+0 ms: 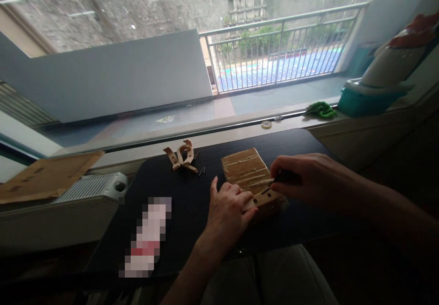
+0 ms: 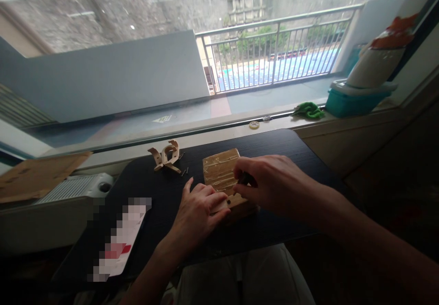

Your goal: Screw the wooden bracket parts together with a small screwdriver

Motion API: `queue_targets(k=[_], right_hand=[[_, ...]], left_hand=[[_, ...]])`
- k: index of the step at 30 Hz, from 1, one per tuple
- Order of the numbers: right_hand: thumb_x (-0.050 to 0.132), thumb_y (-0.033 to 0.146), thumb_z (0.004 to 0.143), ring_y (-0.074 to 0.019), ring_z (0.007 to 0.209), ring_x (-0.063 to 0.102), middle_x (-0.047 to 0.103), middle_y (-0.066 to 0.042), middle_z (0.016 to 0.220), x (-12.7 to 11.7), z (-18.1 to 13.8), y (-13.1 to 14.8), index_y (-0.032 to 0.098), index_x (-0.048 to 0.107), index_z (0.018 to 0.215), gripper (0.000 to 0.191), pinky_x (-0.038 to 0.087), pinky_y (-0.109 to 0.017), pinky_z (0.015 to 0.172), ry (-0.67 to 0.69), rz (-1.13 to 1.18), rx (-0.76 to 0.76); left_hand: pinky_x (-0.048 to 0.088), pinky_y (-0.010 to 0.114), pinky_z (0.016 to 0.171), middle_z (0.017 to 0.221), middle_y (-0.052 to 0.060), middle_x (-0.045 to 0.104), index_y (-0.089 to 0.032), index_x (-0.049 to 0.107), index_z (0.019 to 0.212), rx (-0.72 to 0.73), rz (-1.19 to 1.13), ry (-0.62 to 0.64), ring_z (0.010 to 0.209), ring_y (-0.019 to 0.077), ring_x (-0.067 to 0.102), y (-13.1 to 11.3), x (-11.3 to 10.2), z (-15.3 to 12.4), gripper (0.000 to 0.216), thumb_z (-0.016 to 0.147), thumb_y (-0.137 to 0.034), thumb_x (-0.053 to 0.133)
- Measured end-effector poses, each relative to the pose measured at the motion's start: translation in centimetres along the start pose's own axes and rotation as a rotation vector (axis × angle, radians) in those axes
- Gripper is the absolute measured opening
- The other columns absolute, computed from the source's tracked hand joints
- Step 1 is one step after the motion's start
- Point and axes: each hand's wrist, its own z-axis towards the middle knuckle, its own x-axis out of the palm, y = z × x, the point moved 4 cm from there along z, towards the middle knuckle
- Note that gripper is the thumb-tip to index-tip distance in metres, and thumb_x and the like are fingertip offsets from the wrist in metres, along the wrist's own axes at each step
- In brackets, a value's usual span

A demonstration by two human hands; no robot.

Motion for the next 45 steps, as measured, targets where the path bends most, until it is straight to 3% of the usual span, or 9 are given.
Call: queue_targets(k=[5, 9, 11, 16, 23, 32, 45], right_hand=[[0.047, 0.033, 0.086, -0.0114, 0.057, 0.049, 0.056, 0.003, 0.065, 2.2, -1.5, -0.5, 0.02, 0.052, 0.08, 0.015, 0.033, -0.023, 0.055, -0.238, 0.095, 0.079], [0.046, 0.027, 0.086, -0.0121, 0.057, 0.049, 0.053, 0.002, 0.062, 2.7, -2.5, -0.9, 0.019, 0.048, 0.075, 0.014, 0.034, -0.024, 0.057, -0.46, 0.06, 0.12], [0.047, 0.025, 0.085, -0.0125, 0.058, 0.049, 0.052, 0.001, 0.061, 2.8, -2.9, -1.0, 0.019, 0.048, 0.073, 0.013, 0.034, -0.025, 0.058, -0.504, 0.031, 0.141], [0.049, 0.024, 0.083, -0.0126, 0.057, 0.048, 0.051, 0.002, 0.061, 3.7, -3.0, -1.1, 0.02, 0.049, 0.071, 0.012, 0.034, -0.026, 0.059, -0.434, -0.006, 0.137], [0.051, 0.023, 0.083, -0.0113, 0.056, 0.046, 0.05, 0.002, 0.061, 4.0, -2.6, -0.8, 0.019, 0.049, 0.072, 0.012, 0.033, -0.026, 0.059, -0.516, -0.024, 0.0], [0.049, 0.021, 0.083, -0.012, 0.054, 0.046, 0.05, 0.002, 0.058, 3.7, -1.4, 0.0, 0.018, 0.049, 0.07, 0.013, 0.031, -0.027, 0.057, -0.428, -0.055, -0.038], [0.048, 0.018, 0.082, -0.0132, 0.061, 0.049, 0.053, 0.002, 0.062, 4.6, 0.0, 0.9, 0.018, 0.048, 0.071, 0.011, 0.032, -0.027, 0.062, -0.315, 0.036, -0.129]], left_hand=[[0.012, 0.056, 0.106, 0.085, -0.001, 0.062, -0.03, 0.066, 0.093, -0.017, -0.01, -0.002, 0.093, 0.0212, 0.052, 0.1, 0.2, 0.0, 0.018, 0.078, -0.039, 0.061], [0.012, 0.056, 0.106, 0.085, -0.001, 0.063, -0.03, 0.066, 0.092, -0.023, -0.018, -0.008, 0.093, 0.0214, 0.052, 0.1, 0.1, -0.1, 0.017, 0.078, -0.038, 0.062], [0.012, 0.056, 0.106, 0.085, -0.001, 0.063, -0.03, 0.066, 0.092, -0.026, -0.021, -0.002, 0.093, 0.0214, 0.052, 0.1, 0.1, -0.1, 0.017, 0.077, -0.038, 0.063], [0.011, 0.055, 0.106, 0.085, -0.001, 0.063, -0.03, 0.067, 0.091, -0.029, -0.021, 0.01, 0.094, 0.0215, 0.052, 0.0, 0.0, 0.0, 0.016, 0.078, -0.038, 0.062], [0.009, 0.054, 0.106, 0.084, -0.001, 0.065, -0.03, 0.067, 0.093, -0.038, -0.024, 0.044, 0.093, 0.0212, 0.053, 0.0, 0.0, 0.0, 0.018, 0.079, -0.04, 0.06], [0.016, 0.052, 0.103, 0.078, 0.0, 0.067, -0.028, 0.068, 0.087, -0.025, -0.005, 0.101, 0.089, 0.0212, 0.054, -0.1, -0.2, 0.6, 0.016, 0.08, -0.04, 0.058], [0.015, 0.053, 0.104, 0.079, -0.001, 0.066, -0.029, 0.066, 0.088, -0.048, -0.015, 0.082, 0.089, 0.0208, 0.054, -0.1, 0.1, 0.3, 0.017, 0.081, -0.041, 0.057]])
